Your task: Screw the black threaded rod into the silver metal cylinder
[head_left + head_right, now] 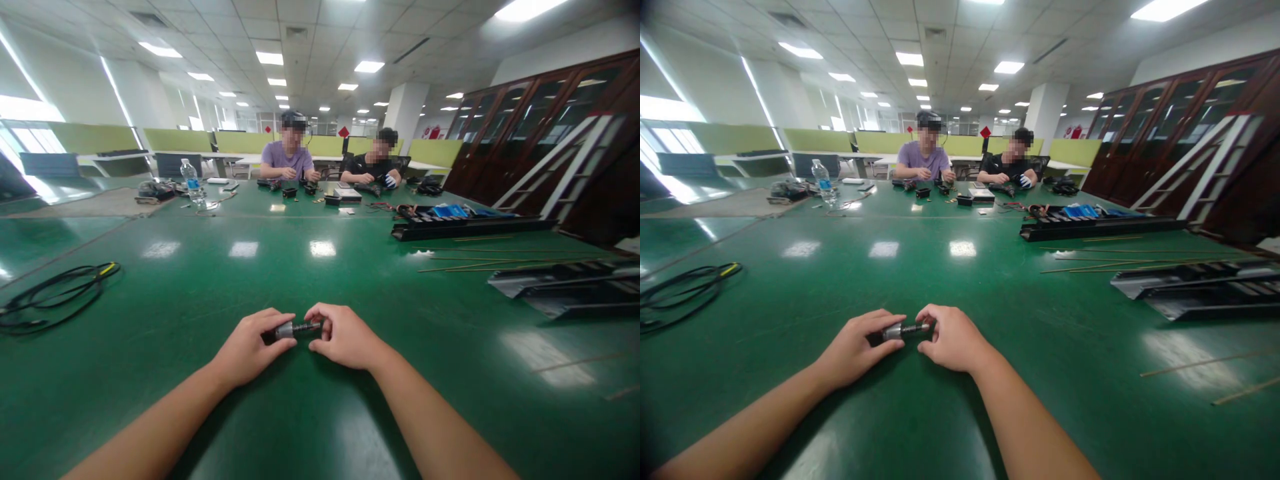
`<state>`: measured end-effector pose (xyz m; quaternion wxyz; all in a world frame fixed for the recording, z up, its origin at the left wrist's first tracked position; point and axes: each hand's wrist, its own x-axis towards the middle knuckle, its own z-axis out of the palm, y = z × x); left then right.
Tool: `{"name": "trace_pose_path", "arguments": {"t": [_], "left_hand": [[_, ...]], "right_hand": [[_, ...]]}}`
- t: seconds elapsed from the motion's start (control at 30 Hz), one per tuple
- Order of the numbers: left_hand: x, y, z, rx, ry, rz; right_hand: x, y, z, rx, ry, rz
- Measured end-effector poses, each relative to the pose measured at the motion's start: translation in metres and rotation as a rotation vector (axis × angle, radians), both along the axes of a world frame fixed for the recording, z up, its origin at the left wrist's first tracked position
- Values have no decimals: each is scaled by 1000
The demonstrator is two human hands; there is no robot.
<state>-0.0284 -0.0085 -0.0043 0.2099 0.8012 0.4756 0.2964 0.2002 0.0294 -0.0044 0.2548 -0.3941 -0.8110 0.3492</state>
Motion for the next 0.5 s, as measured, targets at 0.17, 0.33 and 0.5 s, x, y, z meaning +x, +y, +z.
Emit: {"name": "trace_pose_path", "arguments": {"t": [0.17,0.33,0.5], "left_hand": [[2,0,-1,3,-15,-7],[2,-3,-1,10,-24,-16],[3,-4,2,11,-16,-34]], "right_hand": [[-2,-4,2,29,-3,15],[-4,-5,4,78,-18,21],[-6,-7,6,118,-23,30]]}}
